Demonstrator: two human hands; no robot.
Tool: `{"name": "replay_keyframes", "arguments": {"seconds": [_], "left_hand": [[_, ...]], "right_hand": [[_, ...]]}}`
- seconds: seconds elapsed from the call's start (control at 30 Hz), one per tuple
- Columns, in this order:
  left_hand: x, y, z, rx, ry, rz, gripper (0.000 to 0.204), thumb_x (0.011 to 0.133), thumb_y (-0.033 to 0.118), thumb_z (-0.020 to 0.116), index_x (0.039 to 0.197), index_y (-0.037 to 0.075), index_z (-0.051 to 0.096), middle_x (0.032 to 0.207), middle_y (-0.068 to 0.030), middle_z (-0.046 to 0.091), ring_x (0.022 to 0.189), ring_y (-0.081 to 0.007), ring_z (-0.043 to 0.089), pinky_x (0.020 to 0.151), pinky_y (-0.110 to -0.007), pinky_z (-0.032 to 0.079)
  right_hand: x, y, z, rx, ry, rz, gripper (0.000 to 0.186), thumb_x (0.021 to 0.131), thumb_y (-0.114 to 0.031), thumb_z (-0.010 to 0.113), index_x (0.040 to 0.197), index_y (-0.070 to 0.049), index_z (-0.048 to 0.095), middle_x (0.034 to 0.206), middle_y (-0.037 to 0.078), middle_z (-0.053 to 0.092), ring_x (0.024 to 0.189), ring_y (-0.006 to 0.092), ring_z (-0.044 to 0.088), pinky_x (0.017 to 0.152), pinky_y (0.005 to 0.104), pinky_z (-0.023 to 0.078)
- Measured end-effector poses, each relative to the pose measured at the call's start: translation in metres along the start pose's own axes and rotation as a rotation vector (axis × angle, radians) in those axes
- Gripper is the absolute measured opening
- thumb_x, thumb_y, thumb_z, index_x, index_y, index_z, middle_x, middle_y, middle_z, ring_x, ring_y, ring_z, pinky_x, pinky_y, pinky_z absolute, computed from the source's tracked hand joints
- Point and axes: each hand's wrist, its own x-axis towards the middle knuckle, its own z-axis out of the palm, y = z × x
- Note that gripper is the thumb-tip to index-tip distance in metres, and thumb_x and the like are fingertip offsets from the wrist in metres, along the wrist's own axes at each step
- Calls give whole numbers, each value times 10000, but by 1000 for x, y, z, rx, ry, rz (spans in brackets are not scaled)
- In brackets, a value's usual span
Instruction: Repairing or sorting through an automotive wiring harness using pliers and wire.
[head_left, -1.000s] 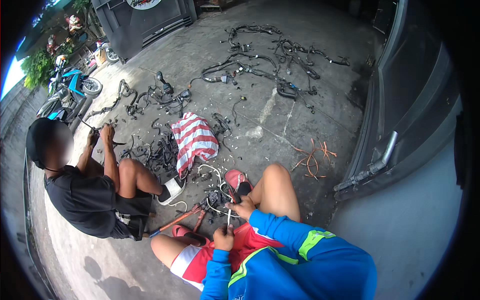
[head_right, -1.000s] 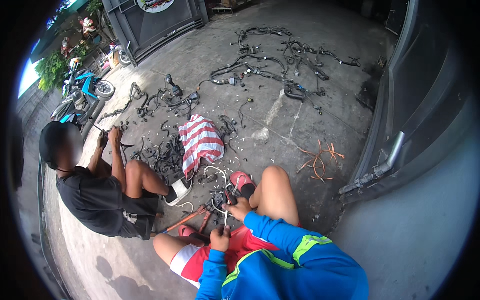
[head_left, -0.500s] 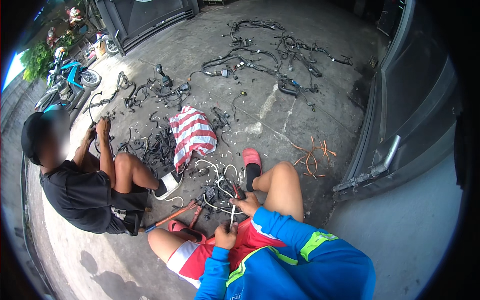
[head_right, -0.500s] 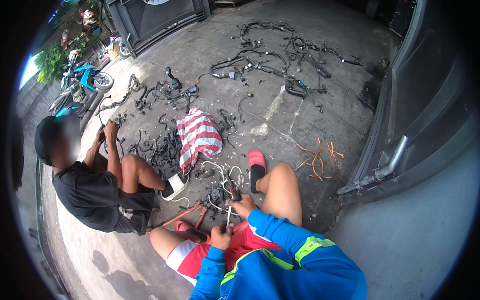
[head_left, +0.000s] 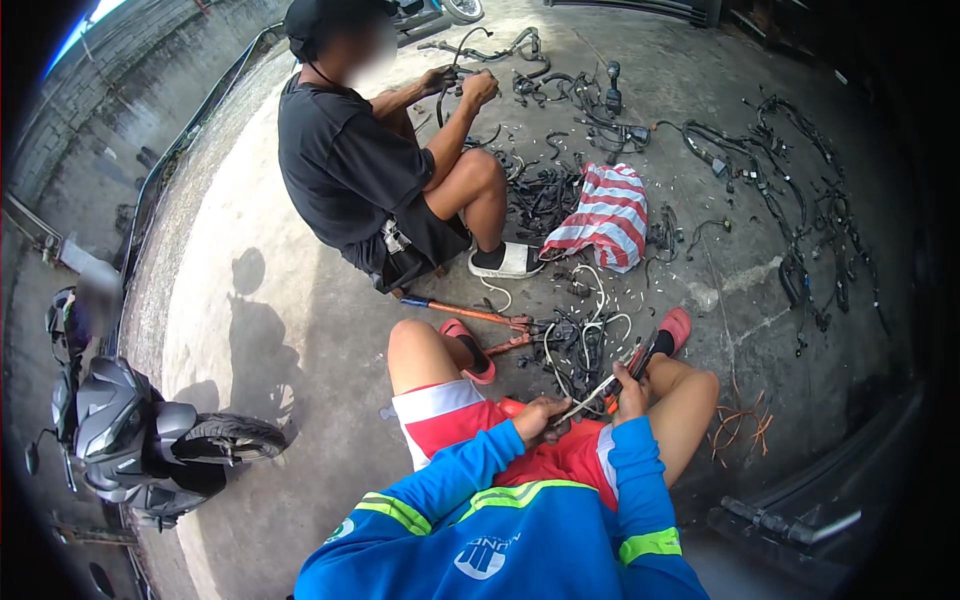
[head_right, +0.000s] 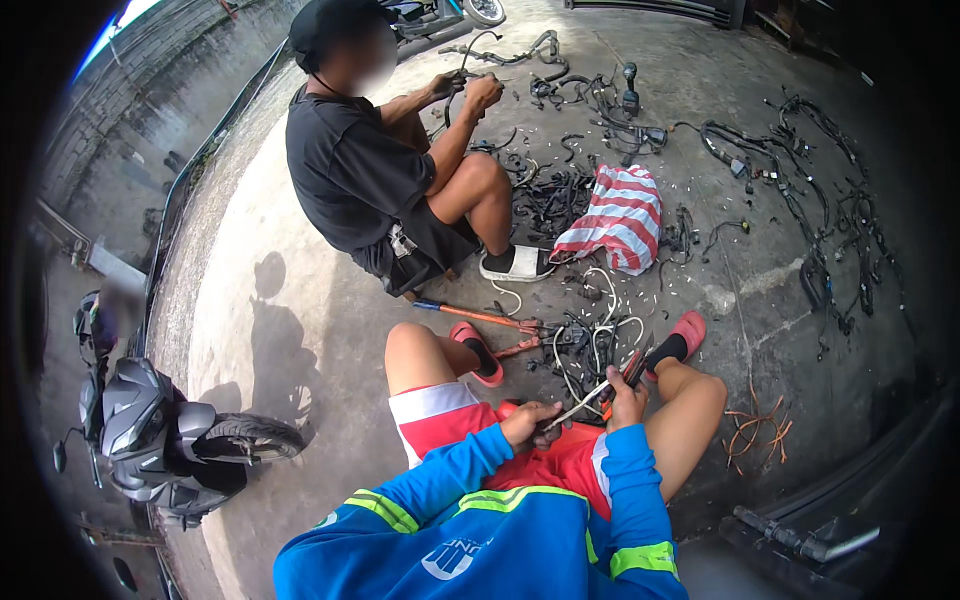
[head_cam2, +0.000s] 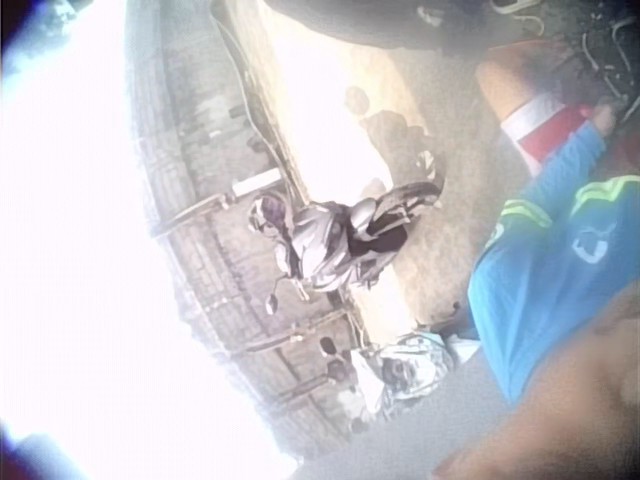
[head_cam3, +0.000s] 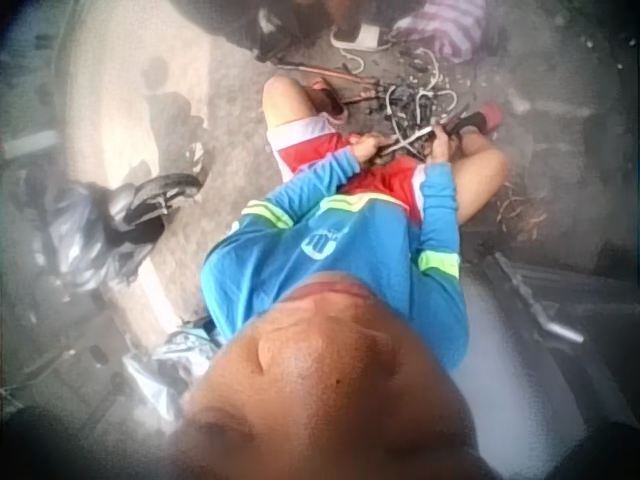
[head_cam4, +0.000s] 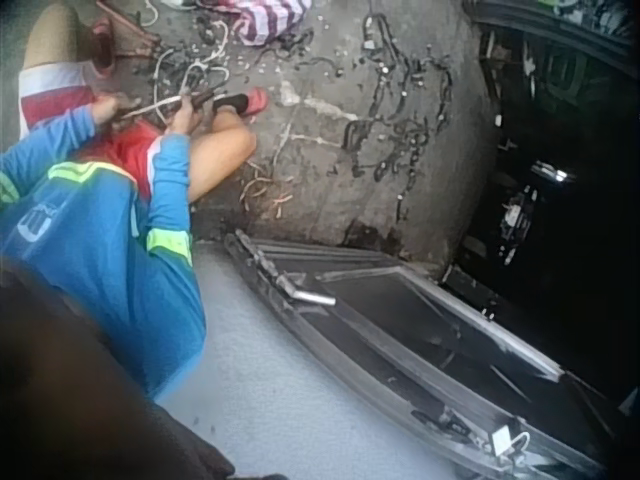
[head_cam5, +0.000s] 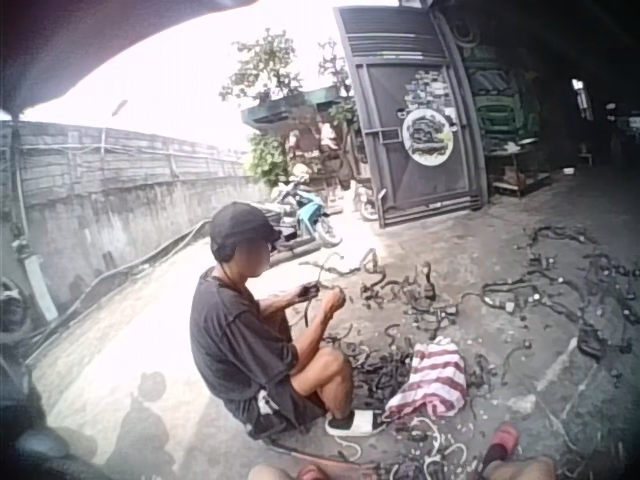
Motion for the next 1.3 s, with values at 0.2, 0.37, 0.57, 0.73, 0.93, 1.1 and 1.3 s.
{"name": "replay_keyframes", "arguments": {"seconds": [0.2,0.37,0.57,0.73,0.93,1.1,1.3], "left_hand": [[-3,3,-1,45,-24,-45,392,916,364,439,821,2,554,500,-12,385,410,-102,290,411,-257,234],[1,-1,2,-111,-35,-17,362,914,341,457,815,5,552,516,-11,404,428,-93,315,421,-245,244],[7,-6,7,71,-22,142,306,924,284,459,817,10,543,515,17,369,437,-78,292,428,-237,253],[7,4,7,-75,99,158,313,929,290,447,815,8,523,495,36,312,427,-70,242,419,-237,226],[7,-1,-2,22,208,290,287,922,247,465,796,-2,529,497,-2,403,414,-86,321,415,-236,270],[5,8,4,101,274,359,194,900,181,504,834,-1,524,699,-75,580,508,-113,483,452,-224,373],[0,19,-4,-170,95,367,116,893,156,502,897,41,490,759,-100,581,473,-80,435,421,-211,345]], "right_hand": [[7,8,-5,-13,-5,45,167,749,-127,684,709,-53,540,598,15,507,456,119,469,426,261,381],[13,9,-10,-4,-7,90,162,783,-158,659,734,-63,537,593,11,507,455,116,469,417,253,380],[13,13,-10,-37,-6,40,164,800,-187,648,763,-48,571,640,-6,523,526,100,484,484,249,397],[12,15,-8,-153,-15,-18,143,786,-170,652,751,-43,597,696,-15,552,607,85,483,573,245,387],[-2,6,0,-425,-97,-104,177,762,-198,650,714,-42,582,611,4,524,532,86,477,478,239,363],[7,14,-2,-554,-172,-258,136,735,-134,625,751,-5,582,617,38,543,572,120,499,547,283,408],[7,7,2,-615,-294,-276,138,721,-118,625,771,-2,569,629,38,528,569,118,463,553,288,400]]}}
